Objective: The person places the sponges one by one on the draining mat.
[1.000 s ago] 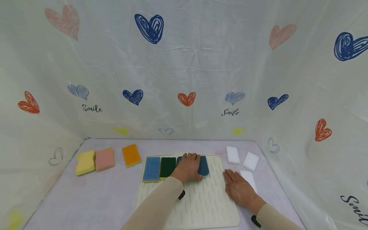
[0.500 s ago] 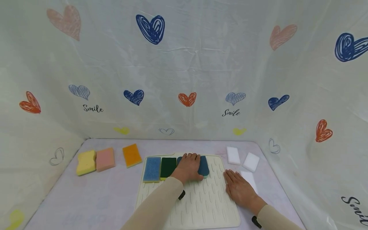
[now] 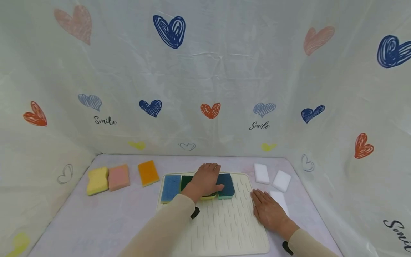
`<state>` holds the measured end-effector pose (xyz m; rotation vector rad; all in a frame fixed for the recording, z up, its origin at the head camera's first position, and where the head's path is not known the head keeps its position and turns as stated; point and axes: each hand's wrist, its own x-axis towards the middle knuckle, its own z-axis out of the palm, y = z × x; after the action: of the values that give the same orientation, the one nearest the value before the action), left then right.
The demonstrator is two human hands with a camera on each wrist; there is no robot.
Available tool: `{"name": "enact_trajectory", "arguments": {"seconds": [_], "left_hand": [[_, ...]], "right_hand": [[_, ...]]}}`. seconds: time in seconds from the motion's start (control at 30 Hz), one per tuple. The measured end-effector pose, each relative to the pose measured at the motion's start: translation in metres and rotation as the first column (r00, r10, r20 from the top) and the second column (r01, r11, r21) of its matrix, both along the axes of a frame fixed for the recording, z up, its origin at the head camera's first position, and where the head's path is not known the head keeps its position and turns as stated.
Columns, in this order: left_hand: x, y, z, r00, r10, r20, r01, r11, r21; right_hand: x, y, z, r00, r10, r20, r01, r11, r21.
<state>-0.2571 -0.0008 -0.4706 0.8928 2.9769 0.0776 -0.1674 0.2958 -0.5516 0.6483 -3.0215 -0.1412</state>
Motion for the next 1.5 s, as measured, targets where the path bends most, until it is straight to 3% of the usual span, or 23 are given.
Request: {"name": "enact_trajectory", "arguments": {"seconds": [0.27, 0.47, 0.8, 0.97, 1.2, 1.5], "left_hand": [[-0.005, -0.043, 0.026, 0.996, 0.051, -0.069, -0.046, 0.997, 0.07], [-0.011, -0.088, 0.032, 0.989, 0.121, -0.079, -0.111, 0.986, 0.127], [-0.016, -0.186, 0.021, 0.971, 0.212, -0.106, -0.194, 0.968, 0.161], [-0.013, -0.222, 0.011, 0.965, 0.231, -0.124, -0.215, 0.968, 0.13], [-0.012, -0.252, 0.004, 0.956, 0.282, -0.077, -0.275, 0.957, 0.091], [-0.014, -0.261, -0.01, 0.953, 0.301, -0.036, -0.3, 0.953, 0.032]], "right_hand": [[0.0, 0.001, 0.002, 1.0, -0.011, -0.006, 0.011, 1.0, -0.009], [-0.001, 0.001, 0.002, 1.0, -0.009, 0.0, 0.009, 1.0, -0.017], [-0.001, -0.001, 0.003, 1.0, -0.01, 0.027, 0.011, 1.0, -0.026], [0.0, 0.0, 0.003, 1.0, -0.008, 0.024, 0.009, 1.0, -0.015], [0.001, 0.002, 0.003, 1.0, -0.01, 0.008, 0.011, 1.0, -0.016], [0.001, -0.001, 0.002, 1.0, -0.002, 0.007, 0.002, 1.0, -0.019]]}}
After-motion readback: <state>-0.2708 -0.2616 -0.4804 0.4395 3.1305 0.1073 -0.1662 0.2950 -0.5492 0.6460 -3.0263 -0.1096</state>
